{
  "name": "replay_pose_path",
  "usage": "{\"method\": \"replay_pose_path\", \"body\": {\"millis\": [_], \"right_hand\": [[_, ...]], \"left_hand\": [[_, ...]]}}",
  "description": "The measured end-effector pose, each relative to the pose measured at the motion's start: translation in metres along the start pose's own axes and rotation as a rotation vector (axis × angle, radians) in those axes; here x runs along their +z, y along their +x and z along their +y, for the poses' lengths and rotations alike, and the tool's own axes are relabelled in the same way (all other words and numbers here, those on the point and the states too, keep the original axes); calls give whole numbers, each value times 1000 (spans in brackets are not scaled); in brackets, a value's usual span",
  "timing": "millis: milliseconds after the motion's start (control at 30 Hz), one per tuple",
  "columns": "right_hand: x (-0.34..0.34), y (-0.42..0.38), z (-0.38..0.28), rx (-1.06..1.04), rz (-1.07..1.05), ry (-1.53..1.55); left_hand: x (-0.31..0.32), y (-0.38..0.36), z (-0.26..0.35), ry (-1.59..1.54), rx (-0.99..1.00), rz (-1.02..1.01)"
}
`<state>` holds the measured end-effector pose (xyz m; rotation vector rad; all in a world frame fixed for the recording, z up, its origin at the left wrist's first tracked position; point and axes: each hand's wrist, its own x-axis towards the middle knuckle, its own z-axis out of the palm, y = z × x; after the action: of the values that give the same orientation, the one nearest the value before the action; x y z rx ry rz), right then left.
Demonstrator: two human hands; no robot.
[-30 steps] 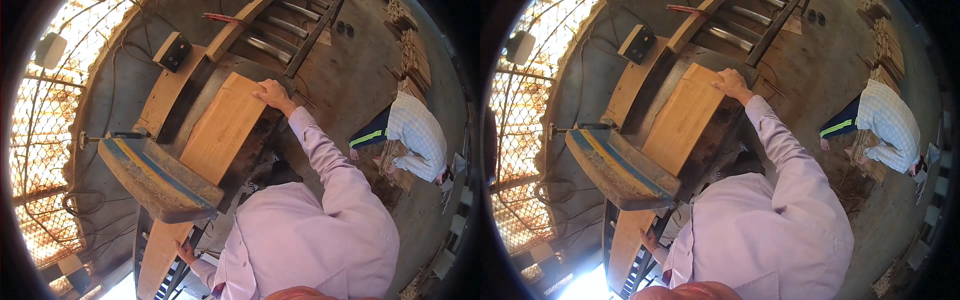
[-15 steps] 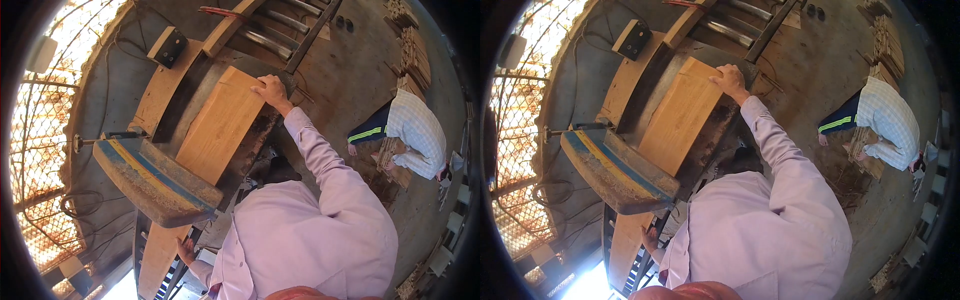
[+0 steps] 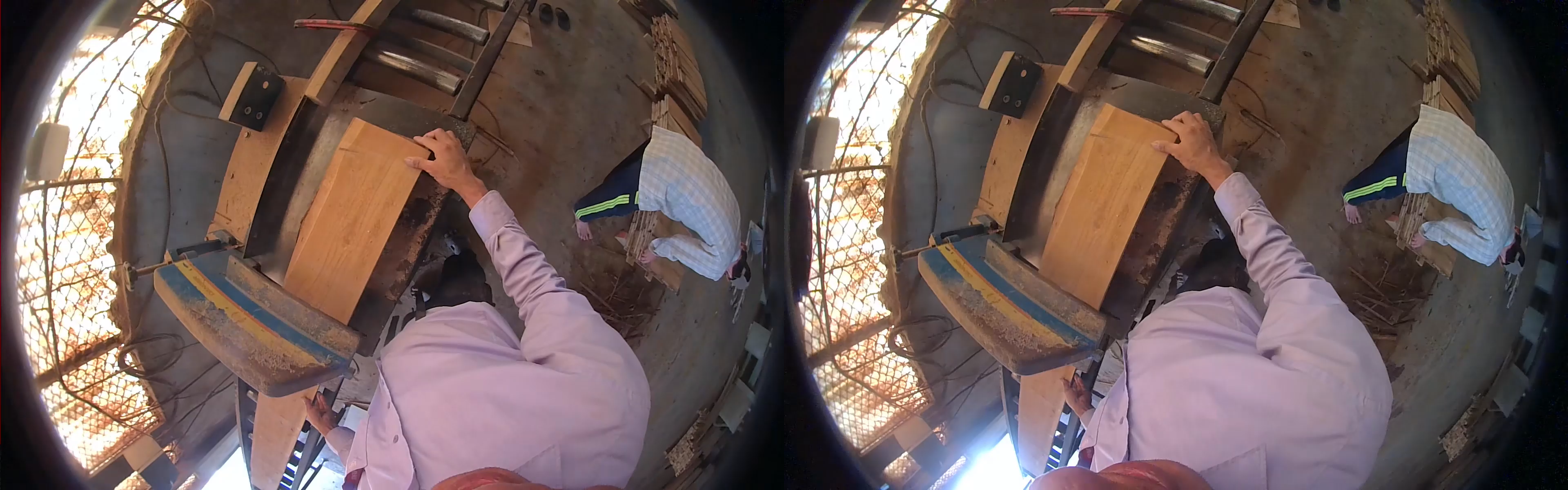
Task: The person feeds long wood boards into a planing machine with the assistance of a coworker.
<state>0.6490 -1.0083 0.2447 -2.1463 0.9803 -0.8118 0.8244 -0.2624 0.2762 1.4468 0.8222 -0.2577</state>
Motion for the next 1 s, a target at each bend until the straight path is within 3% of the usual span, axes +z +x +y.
{"method": "replay_pose_path", "body": {"millis": [33,133,233,333,367,433,467,533,600,633,700,800,867,933,1000], "right_hand": [[1,1,2,-4,-2,6],[3,3,8,-6,3,27],[5,6,7,3,7,43],[4,8,6,0,16,33],[3,9,5,-21,25,32],[4,14,2,-91,43,12],[4,17,1,-75,9,16],[3,22,0,-59,-57,44],[-6,22,-14,-24,-132,75],[-4,22,-13,-80,-149,4],[2,31,-9,-12,-289,-60],[25,43,10,-52,-262,-108],[29,51,2,-12,-279,-152],[39,63,8,54,-334,-108],[51,71,34,41,-332,-26]], "left_hand": [[-16,22,-2,-54,-64,-159],[-8,15,-4,-40,-32,-13],[-1,6,-4,-19,-28,-74],[1,13,-3,55,-31,43],[-10,24,-4,41,-73,-44],[-15,17,-4,199,-23,-54],[-23,17,0,277,-62,-187],[-28,36,-8,321,13,-221],[-23,28,-2,523,126,-181],[-23,15,3,631,171,-257],[-4,13,-16,229,234,-87],[22,-6,-7,244,205,343],[17,26,-25,408,279,609],[29,34,-38,312,368,811],[43,17,-29,375,446,886]]}}
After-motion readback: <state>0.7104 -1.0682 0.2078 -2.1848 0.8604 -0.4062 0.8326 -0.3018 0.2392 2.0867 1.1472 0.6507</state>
